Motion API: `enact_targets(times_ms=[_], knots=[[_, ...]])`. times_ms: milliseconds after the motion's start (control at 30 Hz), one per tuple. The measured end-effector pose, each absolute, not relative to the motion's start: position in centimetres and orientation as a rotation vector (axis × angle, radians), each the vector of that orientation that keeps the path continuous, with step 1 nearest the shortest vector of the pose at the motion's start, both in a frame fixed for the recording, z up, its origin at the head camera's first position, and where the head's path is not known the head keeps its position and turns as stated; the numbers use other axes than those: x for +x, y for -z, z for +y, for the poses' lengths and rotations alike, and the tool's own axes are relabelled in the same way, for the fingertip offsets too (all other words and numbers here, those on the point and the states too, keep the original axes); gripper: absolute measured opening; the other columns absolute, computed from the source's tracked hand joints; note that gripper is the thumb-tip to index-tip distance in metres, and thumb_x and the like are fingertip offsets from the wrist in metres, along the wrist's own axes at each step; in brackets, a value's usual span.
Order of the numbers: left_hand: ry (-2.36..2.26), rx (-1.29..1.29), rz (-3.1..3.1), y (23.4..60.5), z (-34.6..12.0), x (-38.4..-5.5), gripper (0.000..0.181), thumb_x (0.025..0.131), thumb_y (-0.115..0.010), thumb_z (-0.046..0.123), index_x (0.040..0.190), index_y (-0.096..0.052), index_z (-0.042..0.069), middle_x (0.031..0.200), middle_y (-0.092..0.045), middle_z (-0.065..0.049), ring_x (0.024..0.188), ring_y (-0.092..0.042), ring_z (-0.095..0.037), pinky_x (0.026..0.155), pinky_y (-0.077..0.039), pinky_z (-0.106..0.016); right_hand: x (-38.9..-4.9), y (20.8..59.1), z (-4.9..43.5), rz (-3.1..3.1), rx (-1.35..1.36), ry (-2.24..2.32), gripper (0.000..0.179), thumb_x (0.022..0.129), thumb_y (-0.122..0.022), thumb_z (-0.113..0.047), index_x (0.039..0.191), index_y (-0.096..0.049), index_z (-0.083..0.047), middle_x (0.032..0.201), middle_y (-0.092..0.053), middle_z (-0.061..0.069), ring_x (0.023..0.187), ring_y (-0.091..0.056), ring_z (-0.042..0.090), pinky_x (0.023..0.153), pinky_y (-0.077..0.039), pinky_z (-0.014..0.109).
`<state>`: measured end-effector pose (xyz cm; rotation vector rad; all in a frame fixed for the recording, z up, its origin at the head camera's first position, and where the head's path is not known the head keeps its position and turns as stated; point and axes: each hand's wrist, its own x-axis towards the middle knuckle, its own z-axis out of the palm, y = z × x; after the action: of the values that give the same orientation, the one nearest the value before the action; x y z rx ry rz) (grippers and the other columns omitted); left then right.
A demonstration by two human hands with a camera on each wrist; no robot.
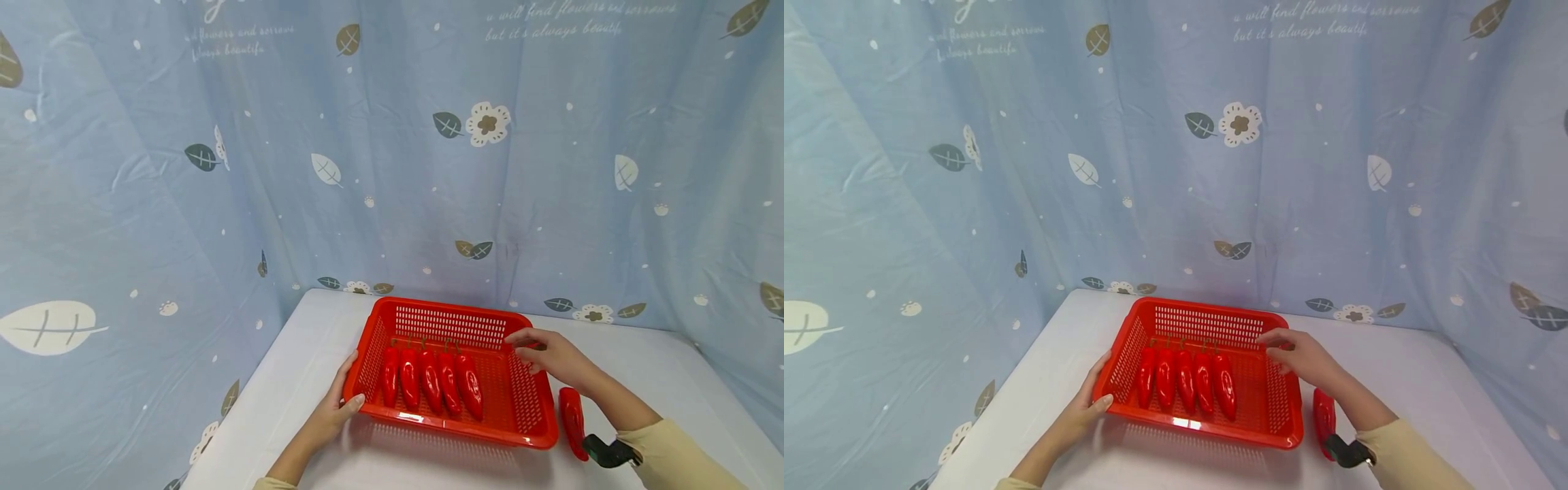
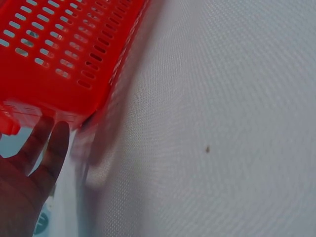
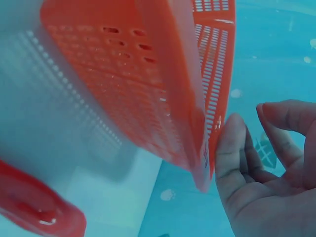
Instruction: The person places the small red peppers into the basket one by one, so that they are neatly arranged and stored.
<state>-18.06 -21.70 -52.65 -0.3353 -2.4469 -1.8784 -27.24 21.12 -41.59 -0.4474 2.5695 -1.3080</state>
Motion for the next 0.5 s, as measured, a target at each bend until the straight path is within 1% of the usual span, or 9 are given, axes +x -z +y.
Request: enact_targets(times_ms=[133,267,367,500], knots=[[1.876,-0.339,-2.445,52.6,-21.7,-18.0,0.079,0.099,-0.058,0.014,0.164,-0.016,0.028,0.168,-0.018,-0.012,0.144,-0.031,-0.036,0.109,-0.035,-0.040,-26.8,41.6,21.8,2.606,-0.411,1.326,0.037,0.099,-0.064,-0.015,0.133,-0.063,-0.001,0.123,-0.065,0.022,0.095,-0.065,0.027,0.073,-0.060,0.038],[1.872,-0.333,-2.444,52.5,-21.7,-17.9,0.079,0.098,-0.058,0.014,0.164,-0.016,0.026,0.168,-0.017,-0.013,0.144,-0.031,-0.037,0.110,-0.033,-0.044,-26.5,41.7,22.4,2.638,-0.371,1.336,0.039,0.100,-0.064,-0.018,0.135,-0.061,-0.001,0.123,-0.065,0.022,0.092,-0.064,0.023,0.071,-0.059,0.035],[1.876,-0.325,-2.442,52.4,-21.6,-17.9,0.079,0.098,-0.059,0.015,0.164,-0.017,0.026,0.167,-0.019,-0.013,0.144,-0.032,-0.037,0.110,-0.033,-0.047,-26.3,41.9,23.0,2.648,-0.355,1.354,0.038,0.101,-0.063,-0.018,0.135,-0.061,-0.001,0.123,-0.064,0.022,0.091,-0.064,0.023,0.070,-0.058,0.033],[1.880,-0.321,-2.445,52.3,-21.6,-17.9,0.079,0.098,-0.059,0.015,0.164,-0.017,0.026,0.168,-0.019,-0.012,0.144,-0.032,-0.036,0.110,-0.033,-0.046,-26.1,42.3,23.8,2.653,-0.336,1.381,0.039,0.101,-0.063,-0.018,0.136,-0.060,-0.001,0.122,-0.065,0.021,0.089,-0.062,0.024,0.069,-0.058,0.033]])
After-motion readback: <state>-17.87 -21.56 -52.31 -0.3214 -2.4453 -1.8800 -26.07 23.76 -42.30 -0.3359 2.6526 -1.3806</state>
